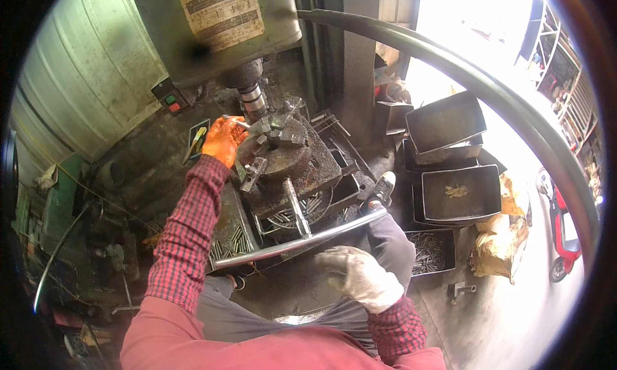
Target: The person operates a drill press in a workshop, repeatedly picking small metal rods from a tray, placing them under the drill, and removing them after drilling. The person also briefly inspects a rod and uses a brush to clean the drill bit.
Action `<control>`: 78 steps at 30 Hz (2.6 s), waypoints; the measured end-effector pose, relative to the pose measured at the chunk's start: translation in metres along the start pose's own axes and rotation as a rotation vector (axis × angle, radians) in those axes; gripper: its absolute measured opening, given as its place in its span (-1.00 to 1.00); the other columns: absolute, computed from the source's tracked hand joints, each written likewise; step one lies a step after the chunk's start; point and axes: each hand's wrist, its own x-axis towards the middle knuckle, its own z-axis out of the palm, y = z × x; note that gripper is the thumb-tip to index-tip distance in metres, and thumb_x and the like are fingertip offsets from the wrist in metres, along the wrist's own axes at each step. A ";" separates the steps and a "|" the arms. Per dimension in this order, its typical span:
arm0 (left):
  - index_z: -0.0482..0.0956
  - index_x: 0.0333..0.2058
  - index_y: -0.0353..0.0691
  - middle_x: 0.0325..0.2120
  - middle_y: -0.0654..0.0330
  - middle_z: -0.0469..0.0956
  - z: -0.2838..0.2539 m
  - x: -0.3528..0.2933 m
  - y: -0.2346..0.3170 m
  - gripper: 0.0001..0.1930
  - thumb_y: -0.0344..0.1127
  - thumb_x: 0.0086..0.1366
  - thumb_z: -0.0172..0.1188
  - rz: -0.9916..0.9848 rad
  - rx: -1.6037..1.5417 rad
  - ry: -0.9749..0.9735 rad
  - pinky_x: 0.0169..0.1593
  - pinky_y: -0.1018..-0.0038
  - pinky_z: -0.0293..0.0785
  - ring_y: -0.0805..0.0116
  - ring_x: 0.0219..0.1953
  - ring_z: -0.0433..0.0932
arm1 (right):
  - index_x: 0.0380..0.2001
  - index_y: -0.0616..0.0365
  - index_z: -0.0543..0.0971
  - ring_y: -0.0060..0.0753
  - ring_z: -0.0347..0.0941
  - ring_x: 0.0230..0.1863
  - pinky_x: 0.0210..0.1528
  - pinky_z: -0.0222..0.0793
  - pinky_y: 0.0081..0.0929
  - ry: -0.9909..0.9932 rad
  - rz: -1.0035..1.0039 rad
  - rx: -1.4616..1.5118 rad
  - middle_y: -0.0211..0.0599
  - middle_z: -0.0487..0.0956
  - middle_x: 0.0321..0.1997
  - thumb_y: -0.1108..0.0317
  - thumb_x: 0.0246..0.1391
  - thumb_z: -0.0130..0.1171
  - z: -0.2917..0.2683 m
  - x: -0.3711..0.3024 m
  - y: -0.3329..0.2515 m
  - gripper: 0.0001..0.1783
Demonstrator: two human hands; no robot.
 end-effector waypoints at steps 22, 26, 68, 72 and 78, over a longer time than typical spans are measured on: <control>0.67 -0.29 -0.21 -0.36 0.33 0.66 0.028 0.000 0.007 -0.81 -0.29 0.31 0.52 0.064 0.773 -0.228 -0.13 0.45 0.48 0.50 -0.28 0.54 | 0.05 0.22 0.68 -0.08 0.62 0.13 0.20 0.52 -0.20 0.103 0.001 0.013 -0.14 0.68 0.09 0.53 -0.02 0.37 -0.010 -0.045 -0.003 -0.52; 0.70 -0.26 -0.22 -0.33 0.31 0.69 0.022 0.003 0.001 -0.85 -0.31 0.33 0.49 0.023 0.689 -0.241 -0.12 0.48 0.50 0.52 -0.26 0.57 | 0.03 0.24 0.68 -0.11 0.61 0.14 0.22 0.50 -0.20 0.123 -0.001 -0.023 -0.16 0.69 0.04 0.57 -0.05 0.35 -0.011 -0.034 -0.013 -0.53; 0.76 -0.21 -0.36 -0.30 0.22 0.77 0.027 0.014 -0.024 -0.70 -0.29 0.20 0.60 0.005 0.665 -0.207 -0.06 0.50 0.56 0.52 -0.23 0.66 | 0.40 0.34 0.40 -0.06 0.26 0.54 0.59 0.06 -0.15 0.038 -0.255 0.675 0.06 0.47 0.43 -0.27 0.30 0.24 0.009 0.050 -0.066 -0.06; 0.74 -0.19 -0.39 -0.29 0.24 0.74 0.030 0.013 -0.026 -0.82 -0.44 0.29 0.51 0.006 0.585 -0.232 -0.09 0.53 0.55 0.51 -0.25 0.64 | 0.17 0.24 0.60 0.09 0.33 0.49 0.51 0.23 0.11 0.492 -0.478 -0.171 -0.05 0.58 0.29 -0.23 -0.05 0.52 -0.063 0.064 -0.100 -0.11; 0.70 0.00 -0.47 -0.16 0.03 0.76 0.035 -0.004 -0.007 -0.45 -0.12 0.22 0.58 0.146 0.814 -0.292 0.06 0.38 0.58 0.31 -0.09 0.69 | -0.24 0.14 0.75 -0.06 0.58 0.09 0.56 0.05 0.21 0.381 -0.179 -1.295 -0.14 0.71 -0.27 0.00 -0.05 0.49 -0.082 0.088 -0.105 -0.55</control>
